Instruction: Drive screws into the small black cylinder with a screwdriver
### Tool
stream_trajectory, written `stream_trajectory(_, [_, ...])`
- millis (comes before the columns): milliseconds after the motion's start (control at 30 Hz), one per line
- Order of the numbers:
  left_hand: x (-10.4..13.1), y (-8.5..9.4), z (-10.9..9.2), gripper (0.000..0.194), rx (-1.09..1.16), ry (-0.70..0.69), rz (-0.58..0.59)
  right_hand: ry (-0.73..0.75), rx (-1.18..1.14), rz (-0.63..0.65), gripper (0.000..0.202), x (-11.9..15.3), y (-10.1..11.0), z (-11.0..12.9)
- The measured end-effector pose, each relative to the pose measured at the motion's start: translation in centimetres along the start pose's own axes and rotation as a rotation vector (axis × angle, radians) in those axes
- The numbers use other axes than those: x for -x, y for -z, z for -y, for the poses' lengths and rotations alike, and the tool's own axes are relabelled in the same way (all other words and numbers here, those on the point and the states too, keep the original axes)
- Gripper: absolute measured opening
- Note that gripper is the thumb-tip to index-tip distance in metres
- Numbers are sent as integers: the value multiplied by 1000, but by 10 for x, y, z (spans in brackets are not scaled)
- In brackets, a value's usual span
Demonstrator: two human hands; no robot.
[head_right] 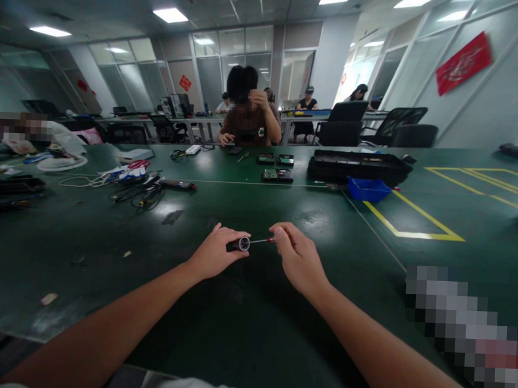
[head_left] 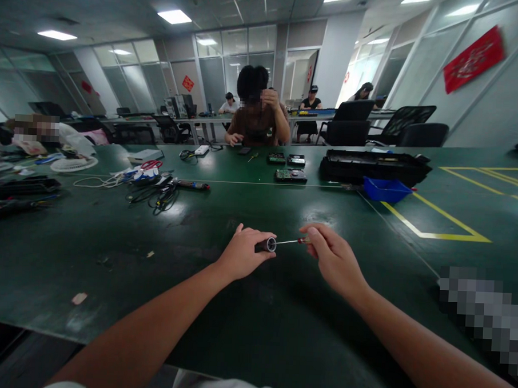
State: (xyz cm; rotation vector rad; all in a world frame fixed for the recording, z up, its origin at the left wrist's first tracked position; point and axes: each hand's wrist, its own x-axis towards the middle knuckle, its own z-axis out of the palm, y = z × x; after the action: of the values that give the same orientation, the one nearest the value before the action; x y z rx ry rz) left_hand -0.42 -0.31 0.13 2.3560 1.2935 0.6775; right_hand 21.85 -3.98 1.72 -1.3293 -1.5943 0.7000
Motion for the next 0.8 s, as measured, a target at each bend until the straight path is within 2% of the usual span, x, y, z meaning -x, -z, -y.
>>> stream_trajectory(100, [0, -1, -1, 39, 2, -1, 7, 0, 32, -31, 31, 0, 0, -1])
stream_trajectory(300, [0, -1, -1, 40, 12, -5, -3, -7, -168, -65, 24, -1, -5, -5])
stream_trajectory(500, [-1, 2, -1, 38, -49, -63, -32, -257, -578, -107, 28, -16, -4, -15])
stream_trajectory(633, [-4, 2, 5, 37, -54, 12, -7, -227, -481, -143, 28, -18, -3, -22])
stream_trajectory(800, [-4, 2, 5, 38, -52, 5, 5, -108, -369, -122, 29, -10, -8, -17])
